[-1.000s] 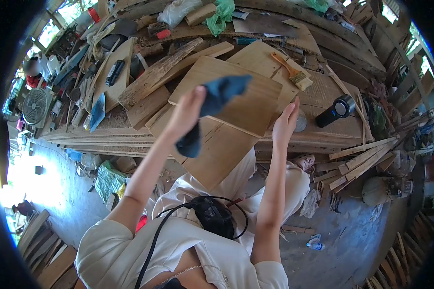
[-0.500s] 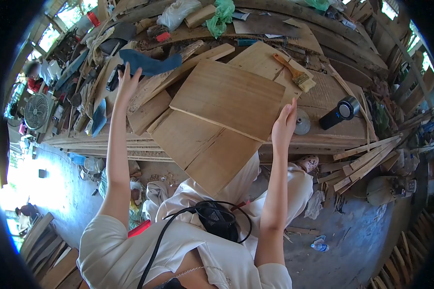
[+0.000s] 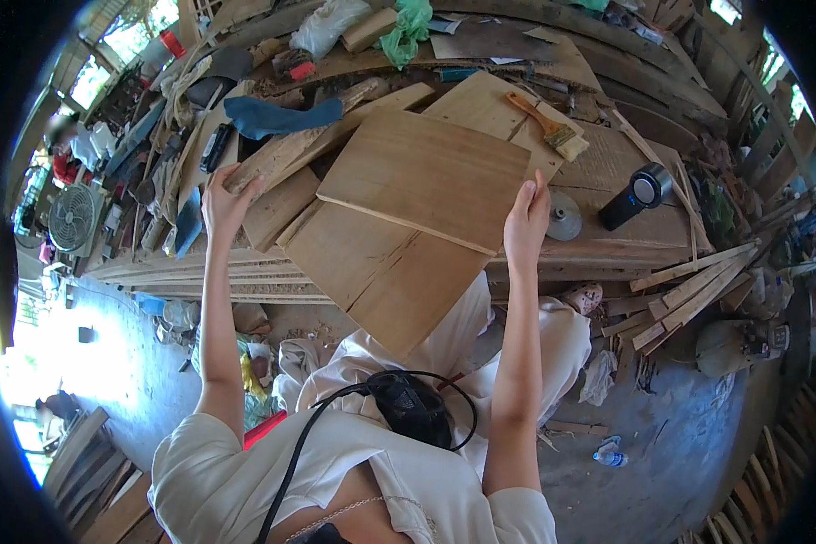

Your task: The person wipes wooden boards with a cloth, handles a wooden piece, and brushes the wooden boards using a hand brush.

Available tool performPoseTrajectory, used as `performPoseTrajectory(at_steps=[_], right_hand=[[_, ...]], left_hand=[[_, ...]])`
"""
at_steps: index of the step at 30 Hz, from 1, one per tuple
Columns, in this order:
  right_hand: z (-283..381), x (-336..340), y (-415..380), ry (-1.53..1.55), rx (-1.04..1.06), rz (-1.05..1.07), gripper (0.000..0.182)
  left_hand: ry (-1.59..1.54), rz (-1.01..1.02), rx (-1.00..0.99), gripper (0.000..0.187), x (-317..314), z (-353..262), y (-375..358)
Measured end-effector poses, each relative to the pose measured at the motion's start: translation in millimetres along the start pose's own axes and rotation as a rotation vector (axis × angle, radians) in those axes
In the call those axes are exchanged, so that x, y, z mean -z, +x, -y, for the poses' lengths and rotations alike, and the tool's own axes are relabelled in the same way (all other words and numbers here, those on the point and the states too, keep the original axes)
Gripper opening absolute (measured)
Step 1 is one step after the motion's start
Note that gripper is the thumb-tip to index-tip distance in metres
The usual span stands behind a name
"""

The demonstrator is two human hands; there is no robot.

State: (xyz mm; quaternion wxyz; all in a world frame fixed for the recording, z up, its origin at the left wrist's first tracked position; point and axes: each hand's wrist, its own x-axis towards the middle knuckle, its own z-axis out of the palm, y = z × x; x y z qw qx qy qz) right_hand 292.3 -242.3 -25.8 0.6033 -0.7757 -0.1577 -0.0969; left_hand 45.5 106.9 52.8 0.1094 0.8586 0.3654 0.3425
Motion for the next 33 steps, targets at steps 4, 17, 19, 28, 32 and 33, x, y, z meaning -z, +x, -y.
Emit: performPoseTrajectory(at_steps=[4,17,19,28,32,33], right_hand=[[-3.6,0.5,-1.0,0.007,0.004,-0.002,0.052],[17.7,13.9,-5.2,0.013,-0.043,0.02,0.054],[11.5,12.6,-3.8,0.02,-0.03,0.012,0.054],[32.2,7.7,-14.8,0.259,0.138,0.05,0.047],[71.4,0.5,-36.4,0.585,0.211,0.524,0.073],[68.2,-7.5,-45.9,0.738,0.161,0.575,0.076]], left_hand=[[-0.272,-0.215,-0.012,0.048,12.2,-34.4,5.3],[-0.447,-0.515,-0.244,0.034,83.7,-76.0,-10.6],[-0.556,-0.522,-0.205,0.034,91.8,-82.1,-16.2],[-0.951,-0.662,-0.154,0.041,84.0,-123.1,-73.4],[-0.999,-0.6,-0.269,0.048,54.6,-160.6,-103.2],[-0.991,-0.549,-0.298,0.048,46.5,-167.4,-111.0]])
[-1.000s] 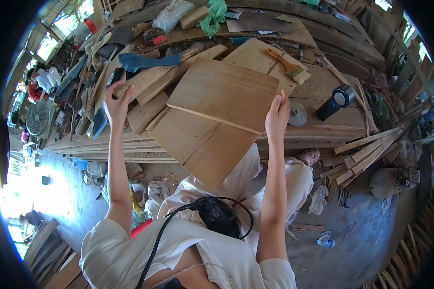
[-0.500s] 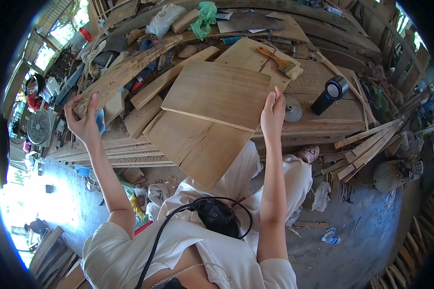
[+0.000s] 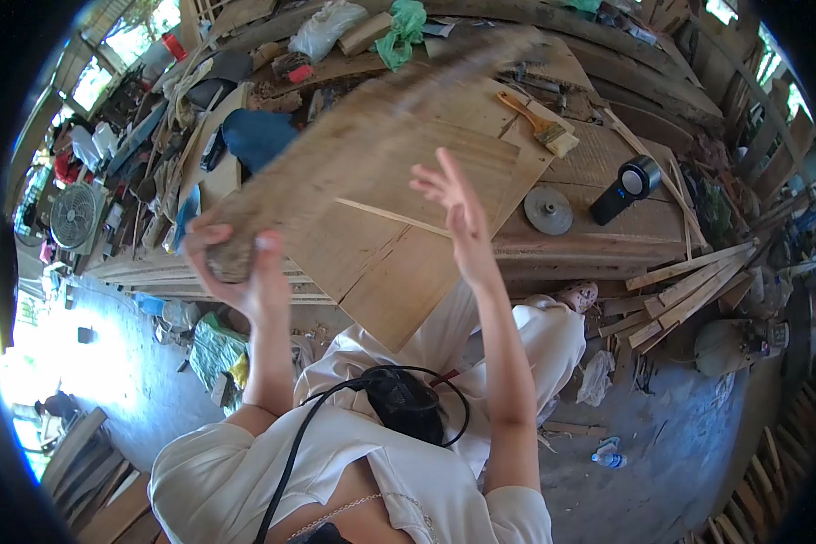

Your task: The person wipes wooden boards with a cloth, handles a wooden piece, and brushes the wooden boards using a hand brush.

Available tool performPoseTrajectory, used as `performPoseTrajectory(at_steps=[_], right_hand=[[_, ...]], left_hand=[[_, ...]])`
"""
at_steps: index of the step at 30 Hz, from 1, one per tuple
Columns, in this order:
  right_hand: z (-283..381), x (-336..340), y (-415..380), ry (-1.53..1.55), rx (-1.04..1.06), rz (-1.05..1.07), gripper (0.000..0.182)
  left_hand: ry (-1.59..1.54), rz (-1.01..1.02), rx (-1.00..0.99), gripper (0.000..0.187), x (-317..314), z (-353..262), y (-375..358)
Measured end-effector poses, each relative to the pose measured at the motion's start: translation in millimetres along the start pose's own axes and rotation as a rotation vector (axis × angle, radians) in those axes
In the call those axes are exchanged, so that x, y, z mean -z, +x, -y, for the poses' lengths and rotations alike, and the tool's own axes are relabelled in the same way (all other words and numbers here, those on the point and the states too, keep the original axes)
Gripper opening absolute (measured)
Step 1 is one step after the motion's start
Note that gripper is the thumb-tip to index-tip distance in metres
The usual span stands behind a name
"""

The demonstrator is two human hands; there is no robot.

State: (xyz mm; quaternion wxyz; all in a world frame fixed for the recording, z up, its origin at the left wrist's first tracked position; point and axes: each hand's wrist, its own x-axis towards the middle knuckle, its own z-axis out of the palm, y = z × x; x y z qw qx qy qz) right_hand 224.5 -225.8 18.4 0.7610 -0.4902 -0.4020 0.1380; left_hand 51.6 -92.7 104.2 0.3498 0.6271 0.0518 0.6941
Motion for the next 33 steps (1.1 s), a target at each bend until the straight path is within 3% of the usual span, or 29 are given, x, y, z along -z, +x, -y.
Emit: performPoseTrajectory(at_steps=[3,5,6,9,12,16,20,23,26,28,33], right_hand=[[-11.8,-26.6,-14.4,0.413,-0.06,0.048,0.087],[21.9,-49.4,-9.1,0.581,-0.101,0.051,0.1],[21.4,-53.3,-11.6,0.738,-0.112,-0.014,0.089],[31.1,-43.9,-6.8,0.706,-0.28,-0.147,0.071],[24.2,-24.3,-7.3,0.724,-0.346,-0.097,0.05],[26.7,-12.2,0.9,0.571,-0.353,-0.298,0.024],[27.2,10.2,1.7,0.138,-0.35,-0.281,0.027],[27.4,16.5,-3.5,0.046,-0.429,-0.196,0.03],[33.0,7.4,-7.9,0.164,-0.589,-0.146,0.032],[39.8,-2.1,-11.5,0.241,-0.739,-0.167,0.032],[32.6,-7.4,-18.2,0.251,-0.727,-0.119,0.029]], left_hand=[[0.066,0.253,-0.037,0.047,-14.1,-15.3,-28.5],[0.055,0.338,-0.01,0.046,-24.1,-20.6,-53.1],[0.051,0.381,0.003,0.046,-26.9,-19.7,-62.9],[0.069,0.367,0.163,0.039,-30.1,-14.2,-80.9],[0.033,0.409,0.257,0.041,-27.7,-12.5,-104.3],[-0.074,0.694,0.425,0.031,-17.6,-5.1,-102.6],[0.101,0.813,0.392,0.023,-19.1,23.8,-83.0],[0.375,0.814,0.332,0.033,-20.8,61.2,-75.3],[0.672,0.854,0.151,0.042,-16.1,96.7,-77.6],[0.72,0.883,0.137,0.047,-14.8,105.9,-87.6],[0.801,0.913,0.162,0.056,-17.0,107.1,-93.8]])
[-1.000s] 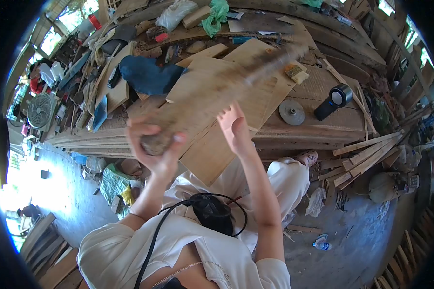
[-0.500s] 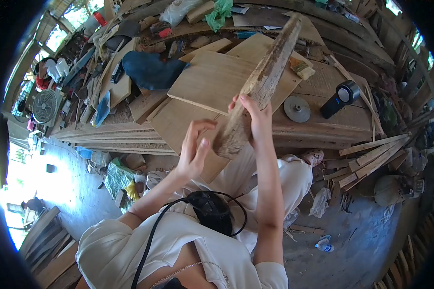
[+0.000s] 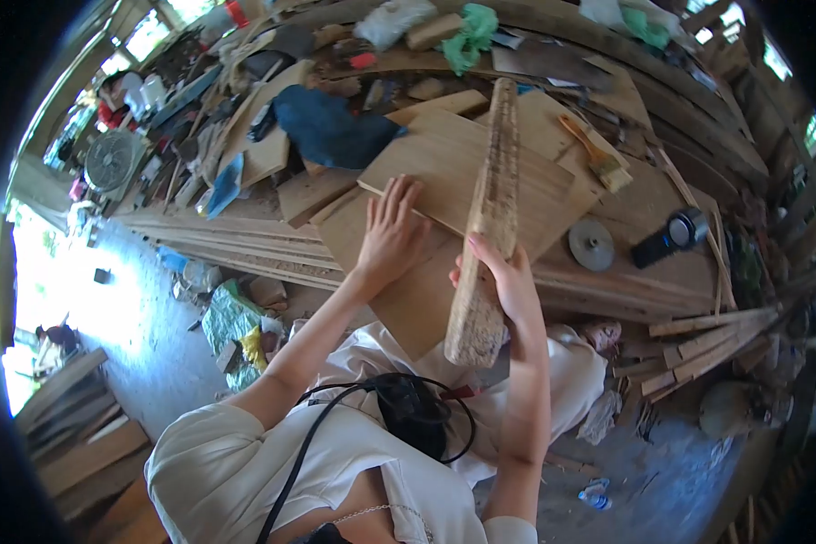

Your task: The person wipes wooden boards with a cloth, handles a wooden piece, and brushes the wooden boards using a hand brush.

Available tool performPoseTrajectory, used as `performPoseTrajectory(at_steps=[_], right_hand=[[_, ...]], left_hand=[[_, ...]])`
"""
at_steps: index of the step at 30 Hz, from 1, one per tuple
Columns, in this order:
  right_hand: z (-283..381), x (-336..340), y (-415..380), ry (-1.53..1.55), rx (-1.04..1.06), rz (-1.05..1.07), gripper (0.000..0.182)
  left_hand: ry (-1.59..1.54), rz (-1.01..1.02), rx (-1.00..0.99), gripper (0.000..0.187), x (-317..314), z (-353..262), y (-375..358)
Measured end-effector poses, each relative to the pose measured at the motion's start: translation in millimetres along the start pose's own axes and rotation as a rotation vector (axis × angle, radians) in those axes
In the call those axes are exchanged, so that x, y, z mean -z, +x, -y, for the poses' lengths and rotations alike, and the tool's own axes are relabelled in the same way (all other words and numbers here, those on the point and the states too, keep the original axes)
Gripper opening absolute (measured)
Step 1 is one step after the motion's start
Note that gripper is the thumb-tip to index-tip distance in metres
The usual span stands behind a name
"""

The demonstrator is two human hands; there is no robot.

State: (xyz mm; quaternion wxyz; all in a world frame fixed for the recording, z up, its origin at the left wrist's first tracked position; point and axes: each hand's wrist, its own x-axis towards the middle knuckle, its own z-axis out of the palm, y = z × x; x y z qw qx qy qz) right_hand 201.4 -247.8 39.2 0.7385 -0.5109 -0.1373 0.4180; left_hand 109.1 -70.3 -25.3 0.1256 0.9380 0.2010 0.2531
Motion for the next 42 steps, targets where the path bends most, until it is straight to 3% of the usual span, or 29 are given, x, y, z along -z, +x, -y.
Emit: performPoseTrajectory(at_steps=[8,14,21,42], right_hand=[[-6.3,-6.5,-7.3,-0.057,-0.13,-0.048,0.028],[-6.3,-7.3,-22.4,-0.079,-0.07,-0.015,0.029],[-16.3,-9.5,-33.2,0.002,-0.188,-0.049,0.028],[-10.0,-4.9,-37.2,0.043,-0.203,-0.033,0.031]], left_hand=[[-0.037,0.012,0.011,0.056,1.1,3.1,-0.2],[-0.04,-0.019,0.01,0.056,-1.1,3.2,-0.1],[-0.048,-0.011,0.013,0.057,-0.1,2.6,0.4],[-0.031,0.022,0.009,0.06,2.0,1.4,0.8]])
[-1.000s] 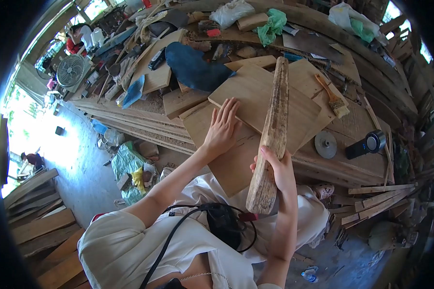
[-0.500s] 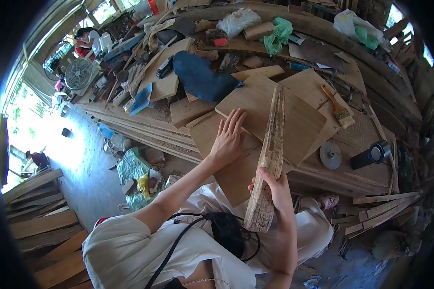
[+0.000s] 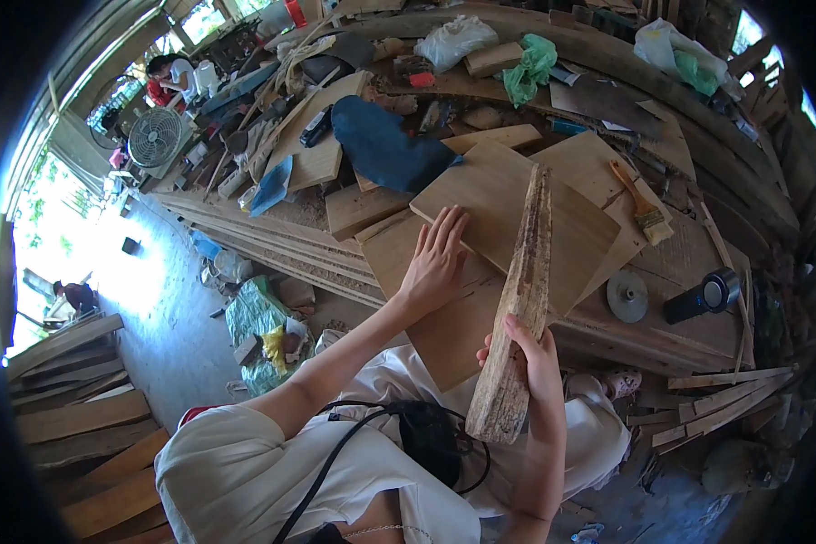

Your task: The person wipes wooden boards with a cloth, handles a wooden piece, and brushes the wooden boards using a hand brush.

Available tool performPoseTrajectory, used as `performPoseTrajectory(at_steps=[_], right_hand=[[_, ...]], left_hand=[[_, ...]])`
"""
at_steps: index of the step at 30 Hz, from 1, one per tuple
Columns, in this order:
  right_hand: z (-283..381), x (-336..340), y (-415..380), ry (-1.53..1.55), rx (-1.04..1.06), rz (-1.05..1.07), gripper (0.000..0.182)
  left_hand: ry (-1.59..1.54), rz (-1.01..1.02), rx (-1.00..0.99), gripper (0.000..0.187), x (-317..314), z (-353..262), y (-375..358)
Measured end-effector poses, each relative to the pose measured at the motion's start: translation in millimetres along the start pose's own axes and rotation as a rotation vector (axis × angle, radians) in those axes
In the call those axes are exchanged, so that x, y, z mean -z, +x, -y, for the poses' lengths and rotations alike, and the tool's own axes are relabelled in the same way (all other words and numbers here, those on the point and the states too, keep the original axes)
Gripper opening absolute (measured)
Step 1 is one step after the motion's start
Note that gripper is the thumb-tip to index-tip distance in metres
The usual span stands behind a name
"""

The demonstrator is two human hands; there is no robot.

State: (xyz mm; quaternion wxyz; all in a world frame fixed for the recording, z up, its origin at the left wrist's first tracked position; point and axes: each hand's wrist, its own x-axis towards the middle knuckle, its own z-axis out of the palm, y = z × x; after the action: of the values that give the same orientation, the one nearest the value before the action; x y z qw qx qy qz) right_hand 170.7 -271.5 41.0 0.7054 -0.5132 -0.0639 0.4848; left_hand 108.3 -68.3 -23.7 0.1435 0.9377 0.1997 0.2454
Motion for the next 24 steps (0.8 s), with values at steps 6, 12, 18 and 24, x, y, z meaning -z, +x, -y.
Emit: performPoseTrajectory(at_steps=[6,12,18,24], right_hand=[[-5.3,-0.5,5.7,-0.023,0.002,-0.038,0.03],[-2.3,-0.3,6.4,0.016,-0.017,-0.016,0.031],[13.6,6.4,-7.2,0.003,0.03,-0.027,0.031],[14.0,0.4,-2.2,-0.021,0.015,-0.089,0.029]], left_hand=[[-0.015,-0.003,-0.005,0.063,0.3,-1.5,0.0],[-0.015,-0.001,-0.006,0.067,0.4,-1.4,0.4],[-0.002,-0.002,-0.006,0.068,1.0,-1.1,2.9],[0.0,0.01,-0.003,0.062,0.9,-1.2,2.8]])
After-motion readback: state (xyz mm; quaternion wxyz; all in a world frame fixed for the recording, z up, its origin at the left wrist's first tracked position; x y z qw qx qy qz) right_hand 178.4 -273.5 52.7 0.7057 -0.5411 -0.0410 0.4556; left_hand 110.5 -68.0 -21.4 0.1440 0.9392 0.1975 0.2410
